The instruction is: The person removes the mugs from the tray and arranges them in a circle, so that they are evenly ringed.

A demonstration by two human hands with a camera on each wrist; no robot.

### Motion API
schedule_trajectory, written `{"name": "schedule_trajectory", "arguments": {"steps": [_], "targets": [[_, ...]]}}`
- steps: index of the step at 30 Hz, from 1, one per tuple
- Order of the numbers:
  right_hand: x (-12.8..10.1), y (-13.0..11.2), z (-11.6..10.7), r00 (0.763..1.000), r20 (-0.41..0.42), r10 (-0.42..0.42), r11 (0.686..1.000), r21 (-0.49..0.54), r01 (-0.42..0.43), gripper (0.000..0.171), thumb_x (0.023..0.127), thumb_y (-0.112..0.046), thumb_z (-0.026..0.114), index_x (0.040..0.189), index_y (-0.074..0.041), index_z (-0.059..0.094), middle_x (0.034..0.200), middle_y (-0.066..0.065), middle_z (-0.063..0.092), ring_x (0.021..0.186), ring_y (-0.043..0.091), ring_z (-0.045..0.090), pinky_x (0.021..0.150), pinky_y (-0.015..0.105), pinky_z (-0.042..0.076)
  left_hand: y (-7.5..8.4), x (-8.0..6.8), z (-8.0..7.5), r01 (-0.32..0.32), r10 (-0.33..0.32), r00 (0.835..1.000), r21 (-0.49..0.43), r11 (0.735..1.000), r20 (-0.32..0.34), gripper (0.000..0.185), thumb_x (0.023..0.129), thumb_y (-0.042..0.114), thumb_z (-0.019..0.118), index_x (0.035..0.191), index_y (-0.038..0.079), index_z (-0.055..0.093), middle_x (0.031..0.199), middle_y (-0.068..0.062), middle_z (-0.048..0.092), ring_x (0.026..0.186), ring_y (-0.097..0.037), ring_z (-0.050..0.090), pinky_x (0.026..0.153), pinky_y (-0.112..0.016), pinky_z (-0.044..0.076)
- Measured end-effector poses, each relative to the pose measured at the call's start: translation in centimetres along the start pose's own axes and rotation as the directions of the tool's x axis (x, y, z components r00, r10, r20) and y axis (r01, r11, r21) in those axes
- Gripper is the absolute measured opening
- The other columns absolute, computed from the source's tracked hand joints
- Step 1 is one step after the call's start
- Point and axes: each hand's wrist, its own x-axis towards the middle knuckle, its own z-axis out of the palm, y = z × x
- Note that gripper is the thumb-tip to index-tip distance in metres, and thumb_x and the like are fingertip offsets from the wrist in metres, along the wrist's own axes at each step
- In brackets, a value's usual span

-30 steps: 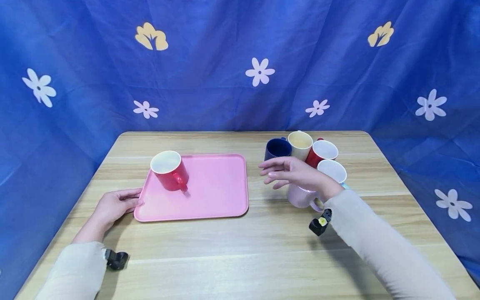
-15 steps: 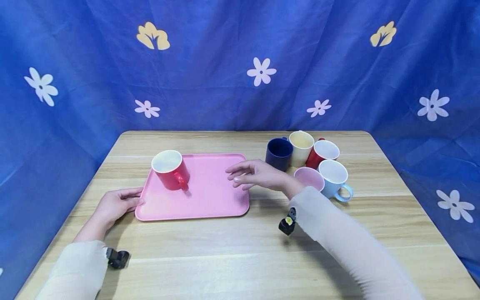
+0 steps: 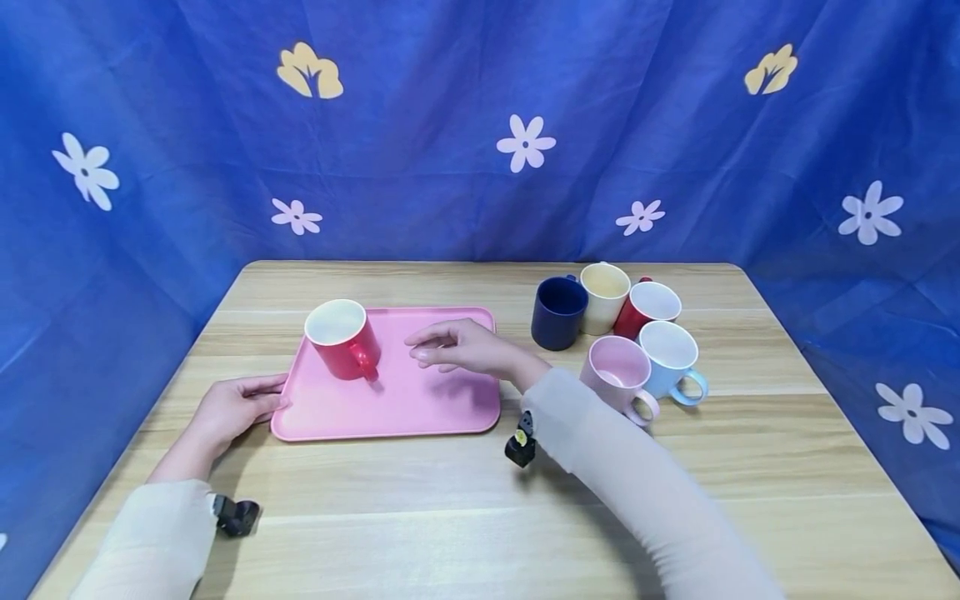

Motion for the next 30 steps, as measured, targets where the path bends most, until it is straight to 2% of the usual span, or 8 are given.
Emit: {"name": "schedule_trajectory", "arguments": {"steps": [6,9,13,18,25,30], "targets": [[1.6,0.2,1.1,1.0,-0.029,0.01,0.999,-0.032,-0.011,0.037,0.093,-0.019,0.064,0.127,-0.005,0.06,0.118,0.004,0.064,0.099,0.013,0.063,0.094,0.046,0.049,0.1,0.0,0.1,-0.002,0.003,1.0,0.025,1.0,-0.002,0.053,0.087,0.015,0.071,0.129,-0.01,0.052,0.115,-0.019,0.063,0.083,0.01,0.057,0.072,-0.017,0.055],[2.4,0.3,1.5,0.998,-0.05,0.029,0.999,-0.025,-0.031,0.037,0.093,-0.02,0.065,0.126,-0.005,0.061,0.115,0.002,0.065,0.101,0.018,0.063,0.095,0.045,0.048,0.1,0.0,0.1,-0.003,0.003,1.0,0.031,1.0,-0.001,0.053,0.087,0.016,0.071,0.129,-0.01,0.052,0.116,-0.021,0.061,0.083,0.01,0.057,0.072,-0.017,0.054],[3.4,0.4,2.2,0.996,-0.072,0.044,0.999,-0.028,-0.046,0.038,0.093,-0.02,0.064,0.127,-0.002,0.06,0.112,0.003,0.066,0.102,0.022,0.063,0.095,0.042,0.049,0.1,-0.1,0.1,-0.003,0.003,1.0,0.02,1.0,0.003,0.053,0.088,0.015,0.071,0.129,-0.01,0.052,0.116,-0.02,0.062,0.083,0.01,0.058,0.073,-0.017,0.054],[4.3,0.7,2.7,0.995,-0.087,0.039,0.998,-0.055,-0.044,0.038,0.094,-0.018,0.062,0.127,0.001,0.059,0.114,0.006,0.065,0.098,0.018,0.064,0.093,0.037,0.05,0.1,-0.1,0.1,0.005,-0.005,1.0,-0.008,1.0,0.006,0.053,0.087,0.013,0.071,0.13,-0.011,0.05,0.112,-0.013,0.065,0.083,0.008,0.059,0.073,-0.018,0.055],[5.3,1.2,3.4,0.994,-0.09,0.07,0.995,-0.059,-0.075,0.033,0.093,-0.022,0.065,0.122,-0.007,0.065,0.11,0.001,0.067,0.102,0.022,0.064,0.085,0.035,0.054,0.2,-0.1,0.2,0.009,-0.009,1.0,-0.02,1.0,0.008,0.052,0.087,0.011,0.07,0.13,-0.012,0.05,0.11,-0.011,0.066,0.083,0.008,0.059,0.073,-0.018,0.055],[6.0,1.3,4.1,0.989,-0.092,0.112,0.992,-0.048,-0.117,0.033,0.091,-0.026,0.067,0.12,-0.011,0.067,0.107,-0.003,0.068,0.101,0.019,0.064,0.083,0.036,0.055,0.3,0.0,0.2,0.012,-0.012,1.0,-0.028,1.0,0.011,0.054,0.088,0.012,0.07,0.13,-0.013,0.049,0.109,-0.009,0.066,0.083,0.007,0.059,0.072,-0.019,0.055]]}}
